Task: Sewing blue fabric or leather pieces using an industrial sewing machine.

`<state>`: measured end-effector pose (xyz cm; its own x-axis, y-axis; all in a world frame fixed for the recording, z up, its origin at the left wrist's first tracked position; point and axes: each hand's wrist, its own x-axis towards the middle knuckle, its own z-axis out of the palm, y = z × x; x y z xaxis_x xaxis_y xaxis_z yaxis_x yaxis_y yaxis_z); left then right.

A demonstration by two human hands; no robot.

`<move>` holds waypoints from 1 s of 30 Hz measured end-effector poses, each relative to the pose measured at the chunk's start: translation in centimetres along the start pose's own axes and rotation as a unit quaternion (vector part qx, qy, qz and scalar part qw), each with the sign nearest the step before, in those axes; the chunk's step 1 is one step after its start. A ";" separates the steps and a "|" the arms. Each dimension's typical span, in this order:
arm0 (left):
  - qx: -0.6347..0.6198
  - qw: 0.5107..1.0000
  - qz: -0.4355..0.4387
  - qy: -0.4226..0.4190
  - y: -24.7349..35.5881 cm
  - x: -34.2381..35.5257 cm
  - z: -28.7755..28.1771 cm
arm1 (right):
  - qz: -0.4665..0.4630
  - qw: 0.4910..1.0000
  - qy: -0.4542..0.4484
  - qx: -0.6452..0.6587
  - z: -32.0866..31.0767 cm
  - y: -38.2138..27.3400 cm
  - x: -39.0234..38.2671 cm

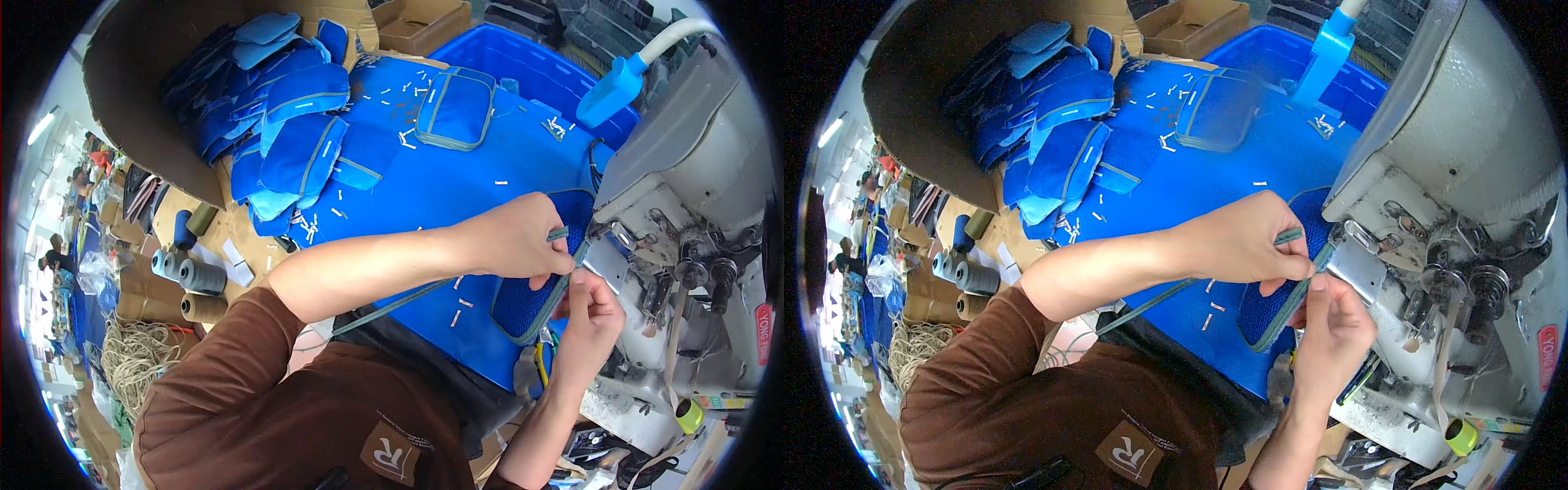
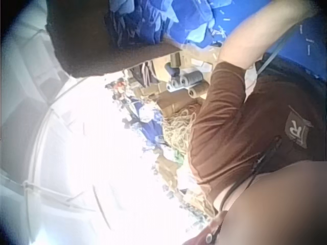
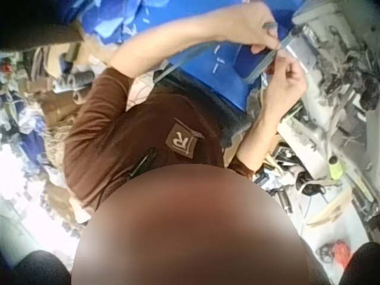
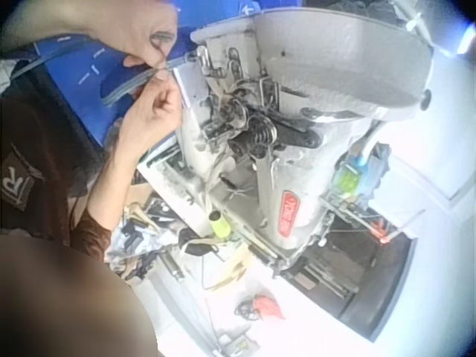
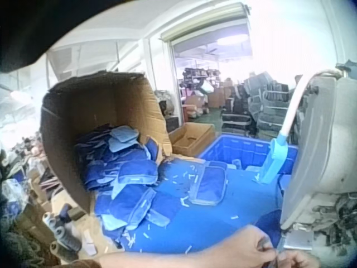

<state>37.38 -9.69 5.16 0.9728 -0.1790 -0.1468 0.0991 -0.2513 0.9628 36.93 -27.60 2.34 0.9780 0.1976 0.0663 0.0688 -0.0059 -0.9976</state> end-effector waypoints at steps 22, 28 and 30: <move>0.438 0.803 0.399 0.065 -2.5 -1.6 -0.7 | 0.008 0.999 -0.012 0.038 0.5 1.7 -2.6; 0.432 0.805 0.398 0.079 -2.1 -2.0 -0.3 | 0.040 0.994 0.009 0.097 1.5 0.7 -3.3; 0.427 0.807 0.399 0.086 -2.0 -2.0 -0.2 | 0.044 0.991 0.012 0.129 1.6 0.8 -3.2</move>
<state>35.28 -8.64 3.57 0.6779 -0.4917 0.5465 -0.6819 -0.6983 0.2177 33.53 -26.70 1.31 0.9825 0.1846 -0.0229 -0.0657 0.2291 -0.9712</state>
